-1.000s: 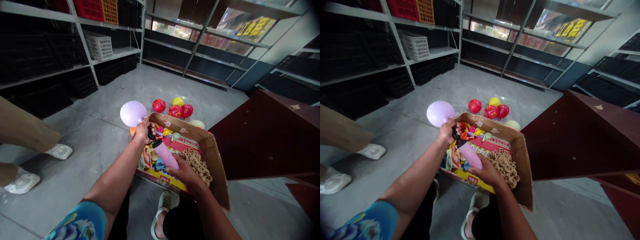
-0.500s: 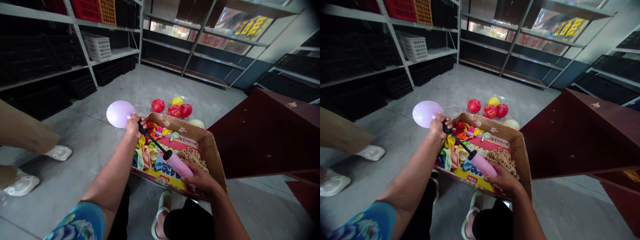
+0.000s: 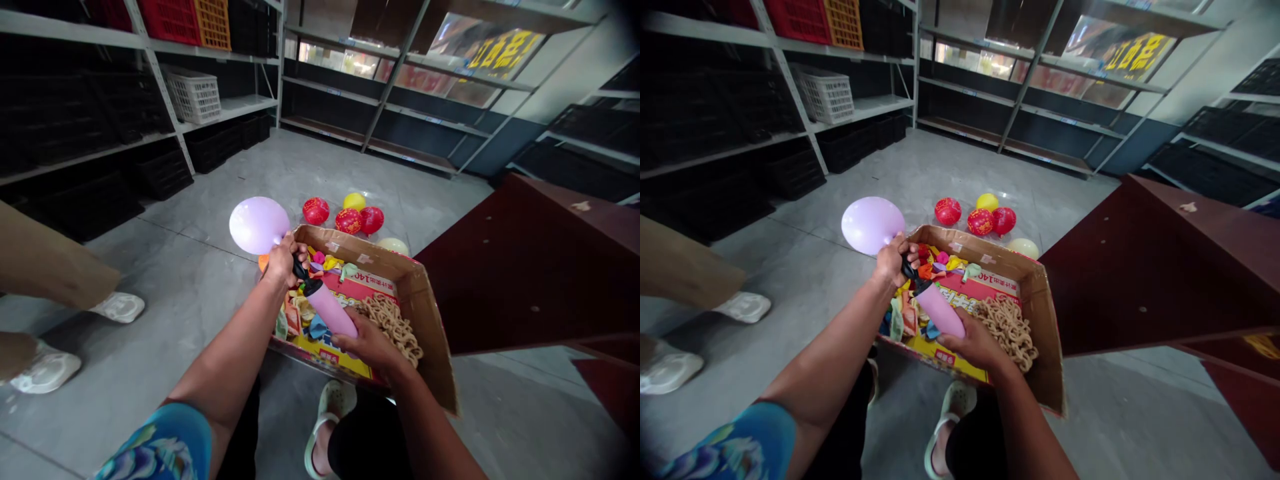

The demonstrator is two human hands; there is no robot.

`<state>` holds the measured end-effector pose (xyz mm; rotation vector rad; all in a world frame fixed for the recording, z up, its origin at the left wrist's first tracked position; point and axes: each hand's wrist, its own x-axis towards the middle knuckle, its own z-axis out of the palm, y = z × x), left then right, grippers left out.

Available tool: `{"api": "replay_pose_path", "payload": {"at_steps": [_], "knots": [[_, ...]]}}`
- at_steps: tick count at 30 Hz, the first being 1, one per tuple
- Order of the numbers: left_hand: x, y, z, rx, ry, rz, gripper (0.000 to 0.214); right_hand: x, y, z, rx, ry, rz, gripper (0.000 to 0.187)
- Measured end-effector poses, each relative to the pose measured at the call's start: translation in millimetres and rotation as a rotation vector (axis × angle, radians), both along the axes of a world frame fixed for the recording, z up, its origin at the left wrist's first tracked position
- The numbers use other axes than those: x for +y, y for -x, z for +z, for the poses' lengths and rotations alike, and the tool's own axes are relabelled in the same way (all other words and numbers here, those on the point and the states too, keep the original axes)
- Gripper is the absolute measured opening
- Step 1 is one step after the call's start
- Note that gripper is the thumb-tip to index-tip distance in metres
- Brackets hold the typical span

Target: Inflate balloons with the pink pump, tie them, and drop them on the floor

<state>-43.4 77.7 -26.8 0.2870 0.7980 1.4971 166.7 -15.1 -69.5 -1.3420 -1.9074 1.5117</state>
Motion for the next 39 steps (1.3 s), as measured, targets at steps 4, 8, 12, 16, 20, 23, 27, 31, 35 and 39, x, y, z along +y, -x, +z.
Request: {"api": "replay_pose_path", "payload": {"at_steps": [4, 8, 12, 16, 20, 23, 27, 31, 35, 39], "knots": [[4, 16, 1.8, -0.026, -0.001, 0.046, 0.041, 0, -23, -5.8, 0.016, 0.077, 0.044, 0.052], [8, 31, 3.9, -0.045, -0.005, 0.111, 0.041, -2, -54, -6.4, 0.012, 0.201, 0.063, 0.053], [9, 33, 2.6, -0.058, -0.007, 0.131, 0.04, -3, -70, -5.1, 0.044, 0.282, 0.064, 0.058], [8, 25, -2.2, -0.068, -0.025, 0.093, 0.039, -1, -56, -5.6, 0.042, 0.172, 0.053, 0.052], [4, 11, -5.4, -0.062, 0.016, 0.05, 0.038, 1, -24, -3.1, 0.029, 0.095, 0.05, 0.053], [-1, -1, -5.5, -0.055, 0.041, 0.019, 0.037, 2, -5, 0.4, 0.042, 0.04, 0.02, 0.052], [-4, -6, -3.3, -0.031, 0.052, 0.017, 0.036, 3, 2, 1.0, 0.076, 0.034, 0.024, 0.054], [0, 8, 0.8, -0.055, 0.035, 0.025, 0.036, 1, -15, -3.4, 0.096, 0.145, 0.054, 0.058], [7, 27, 3.5, -0.068, 0.017, 0.105, 0.038, -1, -43, -4.2, 0.103, 0.248, 0.071, 0.06], [10, 32, 1.2, -0.062, -0.003, 0.128, 0.037, -3, -62, -5.2, 0.091, 0.285, 0.071, 0.06]]}}
